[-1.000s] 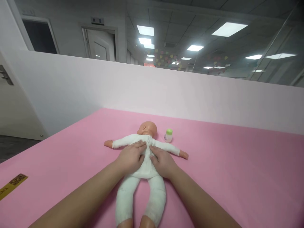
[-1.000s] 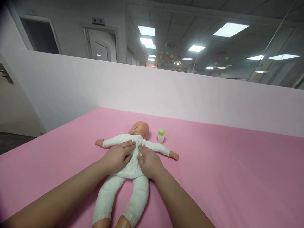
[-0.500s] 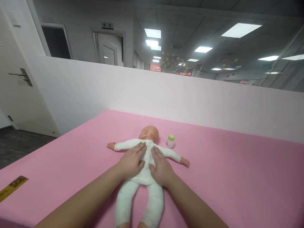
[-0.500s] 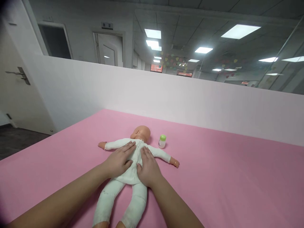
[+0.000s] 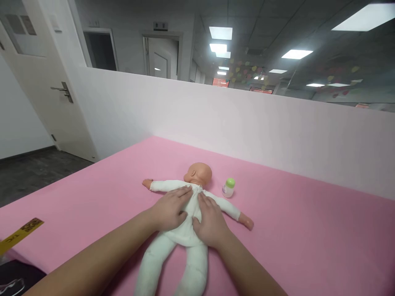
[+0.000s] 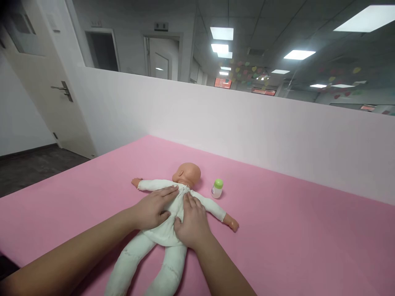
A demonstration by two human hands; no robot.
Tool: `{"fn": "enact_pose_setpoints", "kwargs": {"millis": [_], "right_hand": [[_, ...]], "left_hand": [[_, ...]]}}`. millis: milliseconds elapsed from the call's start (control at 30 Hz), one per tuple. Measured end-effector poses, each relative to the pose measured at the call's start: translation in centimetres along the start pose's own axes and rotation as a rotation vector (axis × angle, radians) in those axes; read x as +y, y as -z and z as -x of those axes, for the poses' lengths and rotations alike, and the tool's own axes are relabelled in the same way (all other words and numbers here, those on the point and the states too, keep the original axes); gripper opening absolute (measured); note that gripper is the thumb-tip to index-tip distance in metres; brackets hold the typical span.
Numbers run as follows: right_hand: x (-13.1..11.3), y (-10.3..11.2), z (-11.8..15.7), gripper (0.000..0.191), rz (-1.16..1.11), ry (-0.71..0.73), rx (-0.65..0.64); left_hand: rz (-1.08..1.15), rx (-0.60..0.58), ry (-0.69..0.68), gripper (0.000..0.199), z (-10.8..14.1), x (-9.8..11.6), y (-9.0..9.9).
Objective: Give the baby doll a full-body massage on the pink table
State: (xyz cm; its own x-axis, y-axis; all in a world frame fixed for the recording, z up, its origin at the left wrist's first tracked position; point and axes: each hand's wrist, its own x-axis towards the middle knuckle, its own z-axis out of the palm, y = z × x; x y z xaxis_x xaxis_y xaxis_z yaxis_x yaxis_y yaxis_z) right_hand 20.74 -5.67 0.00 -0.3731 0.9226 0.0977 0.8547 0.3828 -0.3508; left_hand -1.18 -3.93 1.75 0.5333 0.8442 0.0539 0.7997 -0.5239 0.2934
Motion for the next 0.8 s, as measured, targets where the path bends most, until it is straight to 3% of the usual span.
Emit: {"fn": "enact_pose_setpoints", "kwargs": {"millis": [167,433,567,700,733,800], "right_hand": [[-0.3,-0.1,0.0,0.092,0.018,-0.027,0.050],[-0.1,0.3,-1.6,0.096,-0.056,-0.065,-0.064],[0.2,0.0,-1.8,0.094,-0.065,-0.045,-0.022],[0.5,-0.3,-1.3,0.078,-0.068,-0.069,0.178],[0.6,-0.2,-1.1,0.071,-0.059,-0.084,0.243],[0.7,0.0,-0.6,0.062,-0.057,-0.118,0.324]], "left_hand": [[-0.015,0.049,-0.005,0.095,0.0,-0.7,-0.6],[0.089,0.008,0.010,0.098,-0.9,-1.7,-0.9],[0.191,0.100,0.004,0.093,-0.9,-2.1,-1.0],[0.317,0.358,0.223,0.048,0.2,-2.5,0.1],[0.333,0.379,0.312,0.045,0.5,-2.8,0.5],[0.387,0.322,0.460,0.059,0.8,-3.5,1.0]]}}
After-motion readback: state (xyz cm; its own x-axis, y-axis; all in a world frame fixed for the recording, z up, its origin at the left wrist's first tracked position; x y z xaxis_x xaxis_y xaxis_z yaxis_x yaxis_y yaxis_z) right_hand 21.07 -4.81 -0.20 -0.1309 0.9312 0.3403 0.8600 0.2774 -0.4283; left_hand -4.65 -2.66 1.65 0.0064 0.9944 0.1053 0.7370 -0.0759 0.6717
